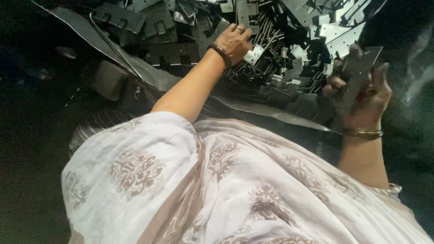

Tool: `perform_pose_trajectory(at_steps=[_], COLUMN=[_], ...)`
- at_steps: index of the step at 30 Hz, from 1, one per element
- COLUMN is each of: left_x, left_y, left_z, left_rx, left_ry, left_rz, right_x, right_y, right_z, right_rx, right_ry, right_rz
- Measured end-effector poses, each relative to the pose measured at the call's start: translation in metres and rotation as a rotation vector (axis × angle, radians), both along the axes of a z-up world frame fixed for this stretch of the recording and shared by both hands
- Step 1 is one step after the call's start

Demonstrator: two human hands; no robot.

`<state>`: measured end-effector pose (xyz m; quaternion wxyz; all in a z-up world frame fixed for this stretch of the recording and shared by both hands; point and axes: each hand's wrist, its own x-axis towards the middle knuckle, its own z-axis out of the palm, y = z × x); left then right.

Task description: The person sits on the floor and sorts a large pile of small metal brackets by hand, picking them up and placing them into a separate pile. The task involves repetitive handling of the metal pieces without using any tools.

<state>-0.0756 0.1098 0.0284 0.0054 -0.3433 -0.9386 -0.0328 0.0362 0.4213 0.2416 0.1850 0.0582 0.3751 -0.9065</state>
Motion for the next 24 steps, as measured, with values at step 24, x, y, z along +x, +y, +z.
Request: perform_pose_trajectory(at_steps=[24], left_x=[0.093], left_y=[0.094], left_z=[0.021], left_rx=[1.624], left_ry=[-1.139], left_rz=[0.822], right_x=[0.007], right_y=[-0.084], right_z=[-0.061], right_rx=[1.287], right_ry=[0.639], right_rz=[0.376])
